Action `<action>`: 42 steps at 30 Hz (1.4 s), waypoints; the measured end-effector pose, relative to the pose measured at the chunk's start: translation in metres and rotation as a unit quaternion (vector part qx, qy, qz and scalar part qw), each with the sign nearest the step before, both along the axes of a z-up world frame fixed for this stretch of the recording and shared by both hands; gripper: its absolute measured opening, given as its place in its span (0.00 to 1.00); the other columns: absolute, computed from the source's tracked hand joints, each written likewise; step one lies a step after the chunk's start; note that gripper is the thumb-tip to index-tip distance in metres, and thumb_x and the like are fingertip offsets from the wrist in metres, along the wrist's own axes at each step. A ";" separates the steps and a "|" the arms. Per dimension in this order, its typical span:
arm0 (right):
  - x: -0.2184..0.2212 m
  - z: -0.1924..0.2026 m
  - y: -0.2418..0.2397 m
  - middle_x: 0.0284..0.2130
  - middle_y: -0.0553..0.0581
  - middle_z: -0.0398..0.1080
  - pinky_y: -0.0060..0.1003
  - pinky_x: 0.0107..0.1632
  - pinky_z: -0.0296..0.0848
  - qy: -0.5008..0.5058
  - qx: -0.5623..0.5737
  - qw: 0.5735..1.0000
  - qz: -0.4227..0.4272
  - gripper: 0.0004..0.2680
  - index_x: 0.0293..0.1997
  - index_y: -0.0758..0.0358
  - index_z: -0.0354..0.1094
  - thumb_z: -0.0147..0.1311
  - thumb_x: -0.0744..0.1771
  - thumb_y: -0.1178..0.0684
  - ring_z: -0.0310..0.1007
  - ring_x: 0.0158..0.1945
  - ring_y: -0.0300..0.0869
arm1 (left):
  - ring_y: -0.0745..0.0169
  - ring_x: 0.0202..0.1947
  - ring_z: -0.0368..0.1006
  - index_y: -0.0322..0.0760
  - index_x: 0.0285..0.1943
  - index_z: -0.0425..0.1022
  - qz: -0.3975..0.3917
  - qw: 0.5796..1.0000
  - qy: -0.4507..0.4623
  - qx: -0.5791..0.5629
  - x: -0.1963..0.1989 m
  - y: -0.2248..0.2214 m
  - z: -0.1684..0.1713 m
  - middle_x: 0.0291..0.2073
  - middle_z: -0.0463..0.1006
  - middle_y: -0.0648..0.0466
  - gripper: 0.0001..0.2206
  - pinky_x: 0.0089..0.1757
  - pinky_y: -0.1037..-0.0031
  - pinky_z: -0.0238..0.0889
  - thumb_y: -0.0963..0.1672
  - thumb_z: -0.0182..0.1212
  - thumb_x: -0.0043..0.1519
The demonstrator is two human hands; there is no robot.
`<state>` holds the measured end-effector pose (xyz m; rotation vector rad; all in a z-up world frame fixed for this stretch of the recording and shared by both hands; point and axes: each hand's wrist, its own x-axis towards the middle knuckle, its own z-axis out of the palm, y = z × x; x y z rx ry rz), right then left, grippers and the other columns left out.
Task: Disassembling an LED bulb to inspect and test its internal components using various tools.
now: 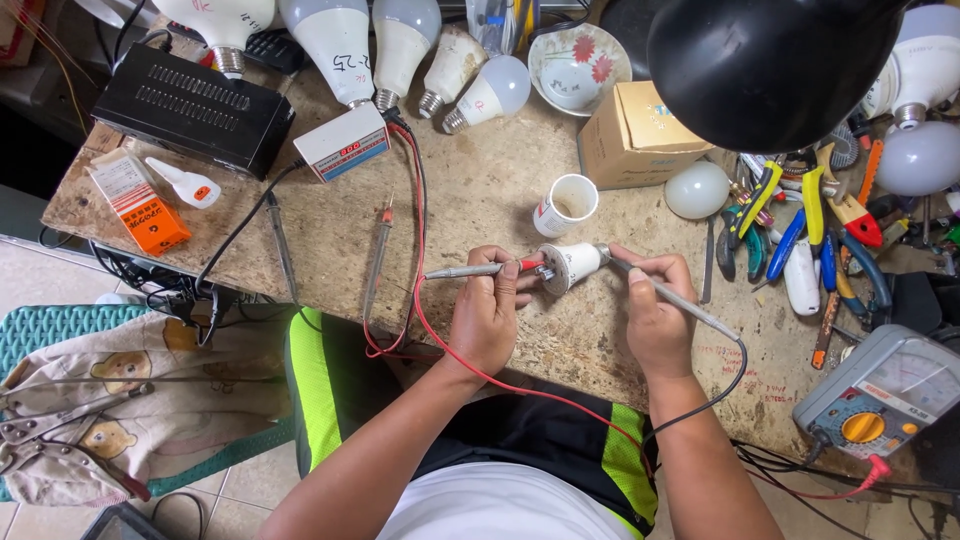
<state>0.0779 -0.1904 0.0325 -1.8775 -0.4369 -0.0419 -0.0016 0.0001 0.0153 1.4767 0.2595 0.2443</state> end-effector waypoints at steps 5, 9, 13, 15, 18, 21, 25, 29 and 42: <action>-0.002 0.002 0.001 0.49 0.75 0.74 0.48 0.55 0.78 -0.006 -0.002 1.000 -0.004 0.05 0.41 0.69 0.58 0.42 0.71 0.57 0.76 0.54 0.59 | 0.47 0.50 0.80 0.37 0.52 0.54 0.006 1.000 0.003 -0.012 0.001 -0.001 -0.003 0.55 0.80 0.38 0.09 0.43 0.68 0.76 0.46 0.35 0.75; 0.000 -0.003 -0.001 0.48 0.74 0.75 0.47 0.54 0.77 -0.011 -0.003 1.000 -0.007 0.04 0.41 0.68 0.58 0.43 0.70 0.57 0.76 0.54 0.58 | 0.44 0.49 0.80 0.36 0.51 0.55 0.003 1.000 0.006 0.008 0.001 0.001 0.000 0.56 0.79 0.36 0.09 0.43 0.65 0.77 0.46 0.35 0.75; -0.001 -0.001 0.000 0.48 0.75 0.75 0.48 0.54 0.78 -0.014 -0.001 1.000 -0.006 0.05 0.41 0.68 0.58 0.43 0.70 0.57 0.76 0.54 0.59 | 0.43 0.49 0.80 0.35 0.52 0.55 0.004 1.000 0.003 0.010 0.000 0.000 0.003 0.56 0.79 0.35 0.09 0.42 0.65 0.77 0.46 0.35 0.75; -0.002 -0.001 0.000 0.48 0.74 0.75 0.47 0.54 0.77 -0.014 -0.003 1.000 -0.007 0.05 0.41 0.68 0.58 0.43 0.70 0.57 0.76 0.54 0.58 | 0.41 0.49 0.80 0.35 0.51 0.55 0.005 1.000 0.003 0.014 0.000 0.000 0.006 0.56 0.78 0.35 0.09 0.42 0.64 0.77 0.46 0.35 0.75; -0.002 0.002 0.001 0.48 0.74 0.75 0.46 0.53 0.77 -0.014 -0.008 1.000 -0.006 0.04 0.41 0.68 0.59 0.43 0.70 0.57 0.76 0.54 0.57 | 0.40 0.49 0.80 0.34 0.51 0.55 0.004 1.000 -0.003 0.016 0.001 -0.001 0.002 0.55 0.78 0.35 0.09 0.42 0.62 0.78 0.45 0.36 0.75; -0.002 0.002 0.001 0.48 0.75 0.75 0.47 0.54 0.77 -0.007 -0.003 1.000 -0.006 0.05 0.41 0.69 0.58 0.43 0.70 0.57 0.76 0.54 0.59 | 0.41 0.49 0.80 0.34 0.51 0.55 0.004 1.000 0.001 0.022 0.001 -0.001 0.005 0.56 0.78 0.35 0.08 0.42 0.63 0.78 0.45 0.36 0.75; -0.002 0.004 0.003 0.48 0.75 0.75 0.47 0.54 0.78 -0.004 0.002 1.000 -0.008 0.05 0.41 0.68 0.59 0.43 0.70 0.56 0.77 0.53 0.58 | 0.40 0.49 0.79 0.34 0.51 0.55 0.001 1.000 -0.003 0.021 0.002 -0.001 0.005 0.55 0.78 0.35 0.08 0.42 0.63 0.78 0.45 0.36 0.74; -0.002 0.006 0.004 0.49 0.73 0.75 0.45 0.53 0.78 0.006 0.012 1.000 -0.012 0.04 0.41 0.68 0.59 0.44 0.70 0.57 0.77 0.53 0.57 | 0.40 0.49 0.80 0.34 0.51 0.56 0.005 1.000 0.001 0.020 0.002 -0.001 0.002 0.55 0.79 0.35 0.09 0.43 0.63 0.78 0.45 0.36 0.74; -0.005 0.010 0.007 0.49 0.73 0.75 0.44 0.51 0.80 0.016 0.011 1.000 0.000 0.04 0.41 0.68 0.59 0.43 0.70 0.58 0.77 0.52 0.57 | 0.42 0.49 0.80 0.35 0.52 0.55 0.010 1.000 0.009 0.018 0.002 -0.001 0.003 0.55 0.79 0.37 0.09 0.43 0.64 0.78 0.46 0.37 0.74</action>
